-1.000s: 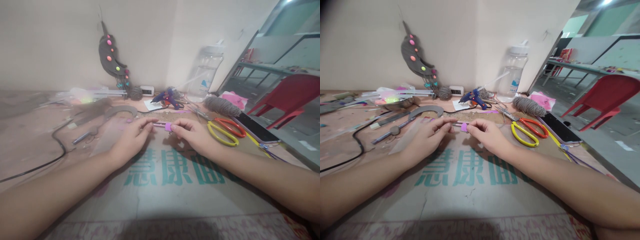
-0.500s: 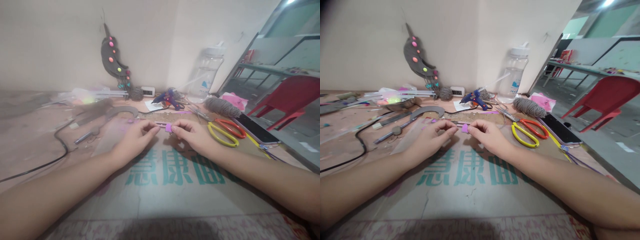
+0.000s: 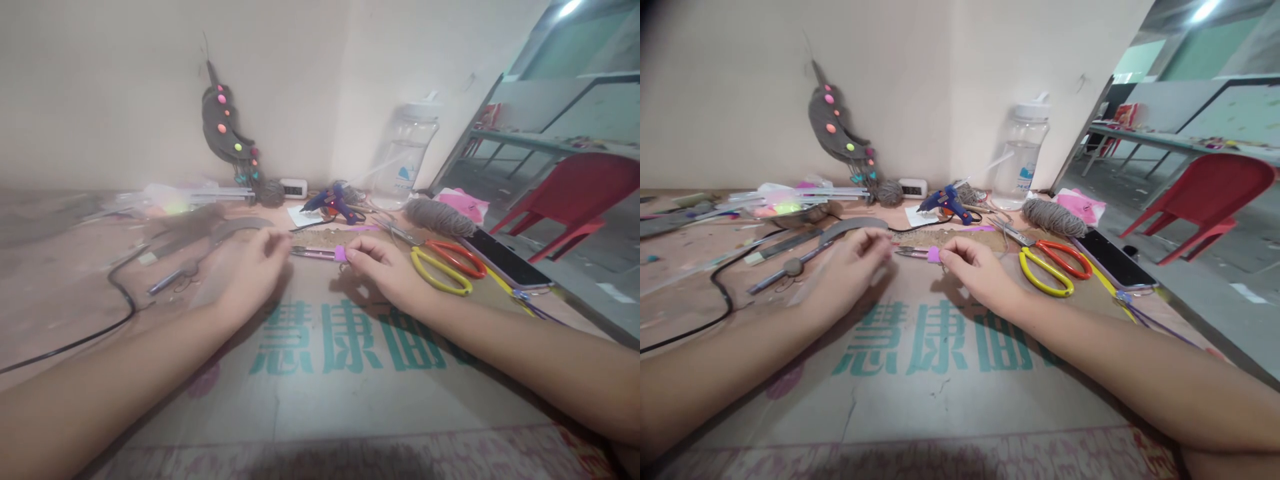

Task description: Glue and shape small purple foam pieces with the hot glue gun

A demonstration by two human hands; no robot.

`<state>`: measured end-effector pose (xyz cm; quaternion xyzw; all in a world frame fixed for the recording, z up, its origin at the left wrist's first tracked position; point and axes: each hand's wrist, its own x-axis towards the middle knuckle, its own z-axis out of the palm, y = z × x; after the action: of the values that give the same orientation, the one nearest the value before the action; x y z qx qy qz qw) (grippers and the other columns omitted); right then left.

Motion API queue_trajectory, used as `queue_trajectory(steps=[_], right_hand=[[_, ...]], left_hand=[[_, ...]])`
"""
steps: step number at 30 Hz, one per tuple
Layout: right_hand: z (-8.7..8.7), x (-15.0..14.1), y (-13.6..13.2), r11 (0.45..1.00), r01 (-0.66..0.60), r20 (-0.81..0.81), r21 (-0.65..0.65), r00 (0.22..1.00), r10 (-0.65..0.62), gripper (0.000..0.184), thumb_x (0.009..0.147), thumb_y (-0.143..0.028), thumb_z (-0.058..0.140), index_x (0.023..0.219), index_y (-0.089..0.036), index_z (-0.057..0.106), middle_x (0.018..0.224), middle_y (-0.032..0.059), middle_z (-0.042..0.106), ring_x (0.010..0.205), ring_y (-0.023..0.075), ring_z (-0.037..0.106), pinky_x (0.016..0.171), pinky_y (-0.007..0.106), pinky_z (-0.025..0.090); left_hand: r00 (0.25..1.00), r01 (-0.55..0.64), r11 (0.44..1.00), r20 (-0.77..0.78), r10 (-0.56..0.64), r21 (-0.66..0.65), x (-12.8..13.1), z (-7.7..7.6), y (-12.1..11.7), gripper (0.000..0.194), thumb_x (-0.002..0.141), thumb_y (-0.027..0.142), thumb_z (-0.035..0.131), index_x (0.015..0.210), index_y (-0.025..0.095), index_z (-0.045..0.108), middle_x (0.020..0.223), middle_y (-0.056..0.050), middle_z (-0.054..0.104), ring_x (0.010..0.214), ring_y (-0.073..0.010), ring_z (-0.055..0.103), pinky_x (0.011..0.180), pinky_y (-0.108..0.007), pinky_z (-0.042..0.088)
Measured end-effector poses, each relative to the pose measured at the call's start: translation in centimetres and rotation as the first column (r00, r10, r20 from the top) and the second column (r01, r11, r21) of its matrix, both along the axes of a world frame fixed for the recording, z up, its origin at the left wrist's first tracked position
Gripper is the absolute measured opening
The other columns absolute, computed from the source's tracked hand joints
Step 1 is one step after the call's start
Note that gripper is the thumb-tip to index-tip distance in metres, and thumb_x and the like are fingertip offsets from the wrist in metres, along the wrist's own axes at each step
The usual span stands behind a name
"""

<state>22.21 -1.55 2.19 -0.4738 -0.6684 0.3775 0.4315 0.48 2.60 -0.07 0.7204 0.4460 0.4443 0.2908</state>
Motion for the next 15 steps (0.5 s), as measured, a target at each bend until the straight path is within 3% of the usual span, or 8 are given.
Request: queue_trajectory(steps=[2, 5, 8, 12, 15], right_hand=[[0.0, -0.2, -0.2, 1.000, 0.001, 0.063, 0.015, 0.998, -0.002, 0.023, 0.090, -0.038, 0.053, 0.078, -0.019, 0.054, 0.063, -0.0042, 0.051, 0.057, 0.0102, 0.047, 0.055, 0.024, 0.036], [-0.2, -0.5, -0.4, 0.992, -0.035, 0.222, 0.122, 0.975, 0.007, 0.018, 0.090, -0.031, 0.053, 0.079, -0.017, 0.059, 0.068, -0.0009, 0.058, 0.062, 0.0120, 0.051, 0.058, 0.025, 0.039], [-0.4, -0.5, -0.4, 0.955, -0.116, 0.366, 0.274, 0.931, 0.008, 0.015, 0.089, -0.024, 0.054, 0.079, -0.016, 0.063, 0.073, 0.0015, 0.062, 0.067, 0.0130, 0.054, 0.063, 0.025, 0.041], [-0.5, -0.3, -0.4, 0.910, -0.194, 0.419, 0.365, 0.907, 0.025, 0.018, 0.093, -0.025, 0.052, 0.082, -0.017, 0.064, 0.075, 0.0021, 0.064, 0.072, 0.0135, 0.058, 0.068, 0.026, 0.044], [-0.3, -0.1, -0.5, 0.895, -0.196, 0.388, 0.401, 0.921, 0.028, 0.025, 0.098, -0.028, 0.044, 0.093, -0.017, 0.065, 0.089, 0.0052, 0.069, 0.085, 0.0152, 0.062, 0.077, 0.027, 0.046]], left_hand=[[0.998, 0.046, 0.998, -0.035, -0.045, 0.041, 0.7, 0.4, -0.7, 0.029, 0.089, 0.031, 0.054, 0.116, 0.019, 0.055, 0.107, -0.005, 0.065, 0.100, -0.0193, 0.060, 0.088, -0.033, 0.047], [0.977, 0.167, 0.984, -0.147, -0.157, 0.061, 1.1, 1.1, -1.7, 0.025, 0.092, 0.037, 0.053, 0.106, 0.020, 0.065, 0.105, -0.005, 0.069, 0.099, -0.0200, 0.062, 0.088, -0.033, 0.048], [0.962, 0.215, 0.969, -0.201, -0.188, 0.124, 1.1, 1.4, -2.1, 0.020, 0.088, 0.038, 0.061, 0.096, 0.021, 0.069, 0.097, -0.003, 0.071, 0.093, -0.0191, 0.063, 0.087, -0.033, 0.048], [0.950, 0.263, 0.940, -0.226, -0.214, 0.215, 1.0, 1.2, -2.0, 0.013, 0.087, 0.031, 0.064, 0.088, 0.020, 0.070, 0.088, -0.001, 0.071, 0.086, -0.0170, 0.064, 0.083, -0.031, 0.048], [0.955, 0.255, 0.927, -0.222, -0.197, 0.275, 0.9, 1.1, -2.0, 0.008, 0.088, 0.027, 0.064, 0.087, 0.021, 0.069, 0.086, 0.000, 0.072, 0.083, -0.0159, 0.064, 0.081, -0.030, 0.048]])
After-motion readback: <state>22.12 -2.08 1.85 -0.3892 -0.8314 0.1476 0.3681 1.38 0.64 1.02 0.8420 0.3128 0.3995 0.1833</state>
